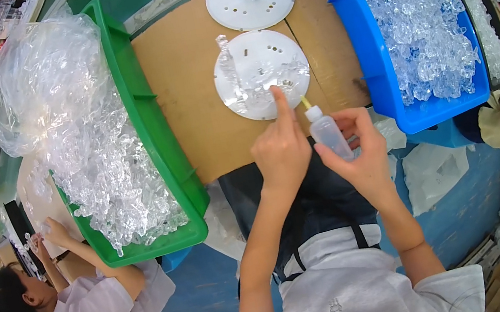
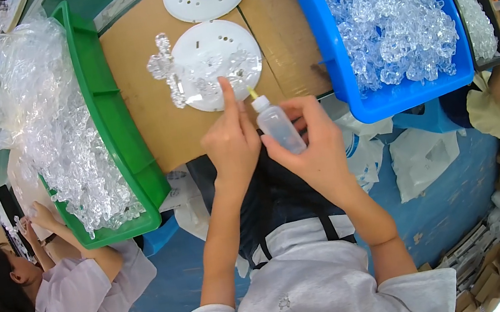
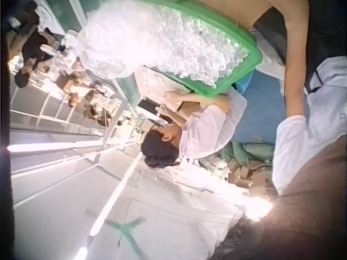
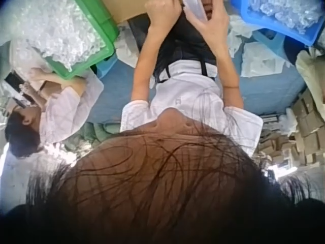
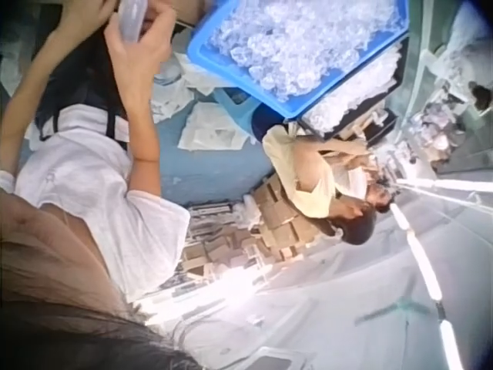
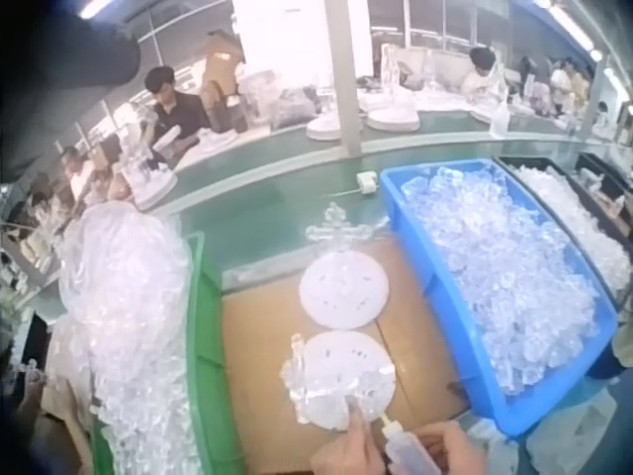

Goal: Assembling decorative lighting fixtures by gluing plastic crystal pieces onto a base.

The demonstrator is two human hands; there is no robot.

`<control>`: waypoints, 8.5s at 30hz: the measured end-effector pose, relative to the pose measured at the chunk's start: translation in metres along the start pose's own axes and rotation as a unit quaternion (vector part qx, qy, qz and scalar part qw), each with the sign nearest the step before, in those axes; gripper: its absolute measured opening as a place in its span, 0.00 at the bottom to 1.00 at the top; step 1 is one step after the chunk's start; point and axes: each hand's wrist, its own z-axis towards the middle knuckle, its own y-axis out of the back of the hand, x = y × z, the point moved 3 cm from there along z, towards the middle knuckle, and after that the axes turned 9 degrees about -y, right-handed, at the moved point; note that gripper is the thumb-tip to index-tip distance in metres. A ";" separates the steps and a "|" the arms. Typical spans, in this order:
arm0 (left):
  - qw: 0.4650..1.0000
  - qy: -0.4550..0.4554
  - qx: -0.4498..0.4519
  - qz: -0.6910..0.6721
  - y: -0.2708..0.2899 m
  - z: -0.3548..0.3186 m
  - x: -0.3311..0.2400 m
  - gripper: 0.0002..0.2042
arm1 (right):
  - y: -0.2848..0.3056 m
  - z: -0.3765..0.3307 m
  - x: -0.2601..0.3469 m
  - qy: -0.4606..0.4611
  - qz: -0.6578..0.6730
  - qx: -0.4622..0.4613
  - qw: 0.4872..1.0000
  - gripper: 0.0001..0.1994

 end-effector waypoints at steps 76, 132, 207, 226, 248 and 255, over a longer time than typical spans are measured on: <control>0.959 0.175 -0.139 -0.177 0.023 0.012 0.022 0.17 | -0.015 0.008 -0.015 0.063 -0.002 0.049 0.997 0.16; 0.961 0.074 -0.238 -0.122 0.035 -0.026 0.040 0.14 | -0.029 0.069 0.152 0.618 -0.443 0.129 0.637 0.13; 0.987 0.140 -0.032 0.077 0.021 -0.033 -0.008 0.23 | -0.036 0.053 0.055 -0.048 0.330 0.294 0.896 0.09; 0.998 0.064 -0.013 0.005 0.036 -0.061 0.025 0.22 | -0.082 0.030 0.040 0.024 0.007 0.062 0.998 0.12; 0.995 0.019 -0.083 -0.056 0.038 -0.069 0.033 0.16 | -0.096 0.021 0.050 0.219 -0.221 -0.053 0.949 0.13; 0.994 -0.011 -0.069 -0.086 0.041 -0.065 0.043 0.15 | -0.099 0.022 0.057 0.263 -0.258 -0.033 0.929 0.12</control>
